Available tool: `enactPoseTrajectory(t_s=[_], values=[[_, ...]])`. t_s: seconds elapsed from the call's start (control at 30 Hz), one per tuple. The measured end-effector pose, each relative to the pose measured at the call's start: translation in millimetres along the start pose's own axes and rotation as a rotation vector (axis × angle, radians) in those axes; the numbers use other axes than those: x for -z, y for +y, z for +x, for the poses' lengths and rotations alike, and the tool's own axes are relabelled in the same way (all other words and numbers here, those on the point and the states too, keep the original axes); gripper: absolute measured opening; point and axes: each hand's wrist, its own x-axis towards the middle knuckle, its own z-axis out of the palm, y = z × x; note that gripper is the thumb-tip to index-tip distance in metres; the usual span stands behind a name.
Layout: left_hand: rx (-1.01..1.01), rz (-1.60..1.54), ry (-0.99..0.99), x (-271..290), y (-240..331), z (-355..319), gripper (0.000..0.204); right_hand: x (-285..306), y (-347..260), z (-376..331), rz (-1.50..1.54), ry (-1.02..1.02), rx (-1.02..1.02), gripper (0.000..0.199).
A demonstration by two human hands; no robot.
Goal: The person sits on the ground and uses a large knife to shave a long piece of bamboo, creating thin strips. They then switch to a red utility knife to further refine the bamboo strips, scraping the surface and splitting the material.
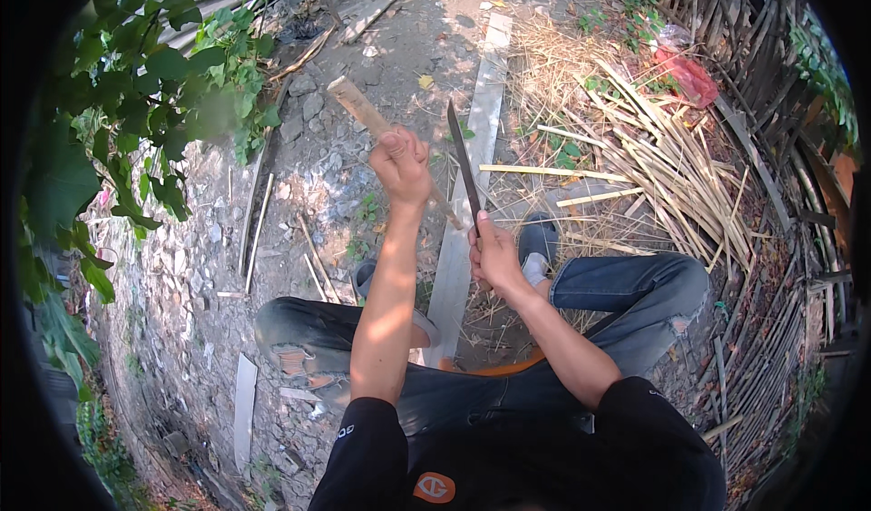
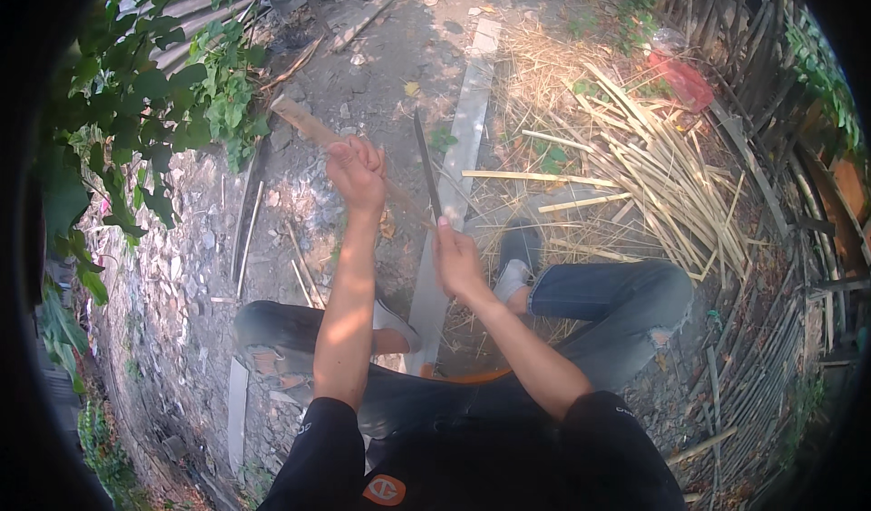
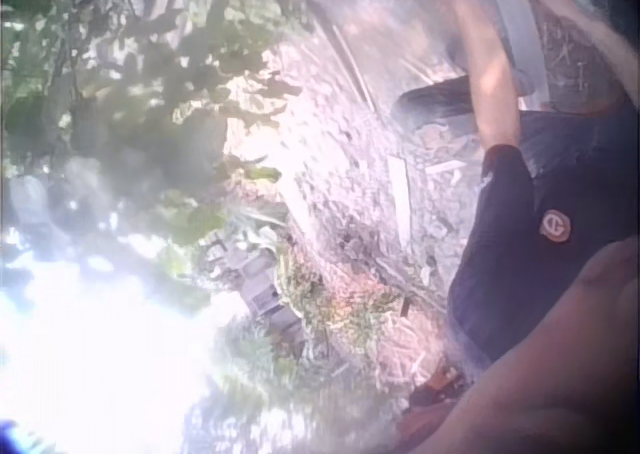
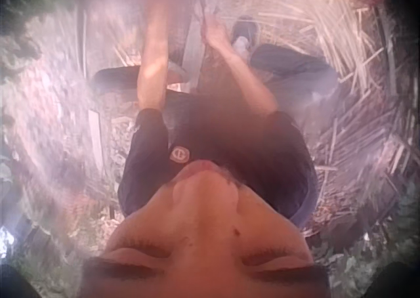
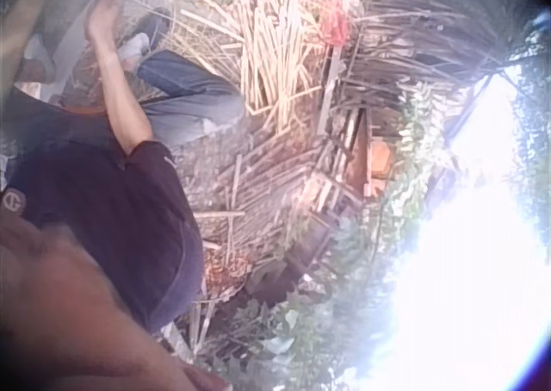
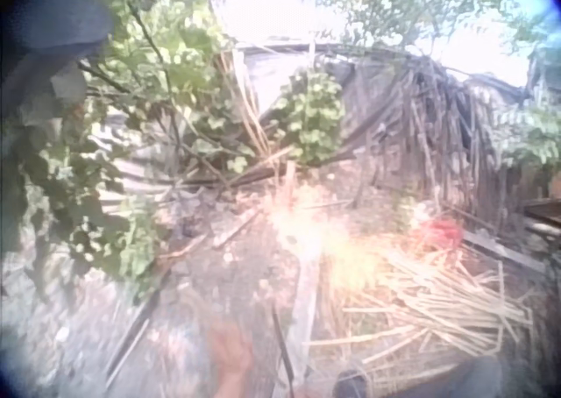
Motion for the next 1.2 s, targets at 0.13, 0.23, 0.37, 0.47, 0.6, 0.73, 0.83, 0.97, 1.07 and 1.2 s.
enactPoseTrajectory(t_s=[0.13, 0.23, 0.37, 0.47, 0.6, 0.73, 0.83, 0.97, 1.07, 1.2], values=[[-0.091, 0.119, 0.120, -13.1, -10.5, 10.2, 0.060, -10.8, -83.9, -33.2, 0.254, -0.013, 0.513, 0.060], [-0.072, 0.150, 0.104, -15.1, -12.5, 14.3, 0.062, -22.8, -25.9, -36.2, 0.359, 0.055, 0.741, 0.058], [-0.086, 0.054, 0.175, -27.0, -23.9, 15.0, 0.059, 41.7, 139.1, -2.8, -0.149, 0.107, -0.500, 0.056], [-0.112, 0.026, 0.135, 4.2, -24.5, 23.4, 0.058, 38.9, 121.7, -8.4, 0.091, 0.193, -0.576, 0.055], [-0.064, 0.025, 0.189, 19.6, -14.3, 31.3, 0.059, -1.8, -31.1, -13.2, 0.164, -0.024, 0.079, 0.055], [-0.034, 0.035, 0.261, 18.9, -7.3, 29.6, 0.060, -22.5, -80.1, -31.3, 0.397, -0.067, 0.767, 0.057], [-0.017, 0.041, 0.290, 3.2, -9.4, 32.3, 0.060, -7.9, 37.4, -12.1, 0.257, 0.118, 0.482, 0.056], [-0.036, 0.010, 0.154, 4.7, -14.2, 25.1, 0.060, 21.4, 54.8, 14.3, -0.215, 0.006, -0.256, 0.055], [-0.087, 0.150, 0.229, 5.0, -17.2, 25.9, 0.059, -8.3, -6.5, -7.6, -0.029, -0.037, 0.064, 0.058], [-0.079, 0.170, 0.271, 0.3, -25.1, 30.6, 0.057, -29.8, -71.2, -28.8, 0.290, -0.080, 0.666, 0.058]])
